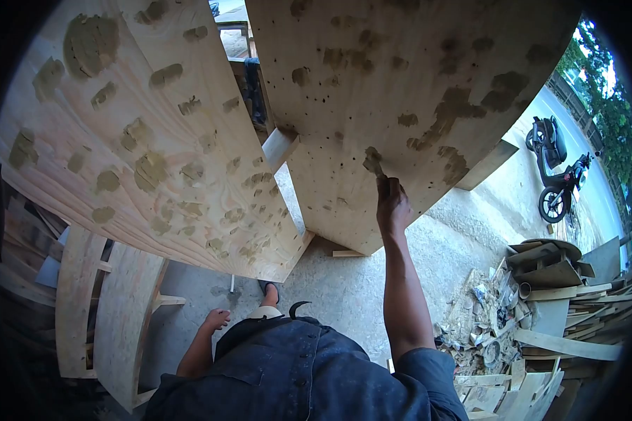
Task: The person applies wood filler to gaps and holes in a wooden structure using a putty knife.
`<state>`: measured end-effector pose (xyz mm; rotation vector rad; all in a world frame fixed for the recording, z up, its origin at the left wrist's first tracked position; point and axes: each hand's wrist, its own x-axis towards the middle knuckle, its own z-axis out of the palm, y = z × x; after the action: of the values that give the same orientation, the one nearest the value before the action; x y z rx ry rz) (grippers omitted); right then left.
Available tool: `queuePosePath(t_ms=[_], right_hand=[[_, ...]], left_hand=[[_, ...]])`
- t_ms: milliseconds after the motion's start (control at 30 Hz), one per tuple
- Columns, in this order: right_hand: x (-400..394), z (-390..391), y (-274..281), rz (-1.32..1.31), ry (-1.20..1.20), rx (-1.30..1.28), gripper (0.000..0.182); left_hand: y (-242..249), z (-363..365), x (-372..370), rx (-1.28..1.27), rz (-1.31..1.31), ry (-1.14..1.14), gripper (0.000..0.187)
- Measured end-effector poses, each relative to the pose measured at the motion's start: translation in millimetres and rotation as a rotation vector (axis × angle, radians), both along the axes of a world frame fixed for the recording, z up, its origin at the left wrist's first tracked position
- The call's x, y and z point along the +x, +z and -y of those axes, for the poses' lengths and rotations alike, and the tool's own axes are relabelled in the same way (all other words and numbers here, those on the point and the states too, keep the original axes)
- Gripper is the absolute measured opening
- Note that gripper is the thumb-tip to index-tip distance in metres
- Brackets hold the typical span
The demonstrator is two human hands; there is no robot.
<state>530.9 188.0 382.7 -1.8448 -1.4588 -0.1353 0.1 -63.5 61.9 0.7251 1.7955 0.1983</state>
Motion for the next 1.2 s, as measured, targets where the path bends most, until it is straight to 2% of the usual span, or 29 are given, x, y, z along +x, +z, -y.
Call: queuePosePath(t_ms=[100, 167, 233, 367, 500, 567, 700, 767, 800, 967, 1100, 1200], right_hand=[[16, 7, -19, -0.005, -0.003, -0.042, 0.033], [15, 15, -30, -0.047, -0.116, -0.127, 0.034], [2, 15, -26, -0.079, -0.059, -0.06, 0.034], [11, 0, -22, -0.032, -0.045, -0.113, 0.034], [22, 21, -26, -0.051, -0.139, -0.145, 0.034], [24, 29, -12, -0.12, -0.18, -0.13, 0.033], [33, 21, 27, -0.173, -0.073, -0.003, 0.031], [51, 8, 26, -0.099, -0.015, 0.078, 0.033], [56, 9, 24, -0.116, -0.057, 0.017, 0.034], [45, 31, 3, -0.261, -0.152, -0.059, 0.038], [32, 25, 27, -0.314, -0.046, 0.048, 0.037], [40, 17, 16, -0.188, -0.106, 0.092, 0.037]], left_hand=[[-4, -5, 8, 0.074, 0.037, 0.007, 0.039], [-2, -5, 16, 0.179, 0.051, 0.028, 0.041], [-6, -4, 18, 0.158, 0.054, -0.004, 0.041], [3, -10, 16, 0.099, 0.025, -0.066, 0.041], [10, -14, 13, 0.201, 0.085, 0.037, 0.038], [7, -12, 14, 0.192, 0.085, 0.061, 0.036], [-14, 2, 5, 0.066, 0.069, 0.007, 0.036], [-18, 1, 2, -0.022, 0.065, -0.032, 0.037], [-16, -2, 3, -0.02, 0.064, -0.037, 0.037], [-3, -11, 13, 0.108, 0.047, 0.046, 0.039], [-17, -5, 11, 0.07, 0.062, -0.034, 0.038], [-13, -8, 8, 0.028, 0.058, -0.094, 0.037]])
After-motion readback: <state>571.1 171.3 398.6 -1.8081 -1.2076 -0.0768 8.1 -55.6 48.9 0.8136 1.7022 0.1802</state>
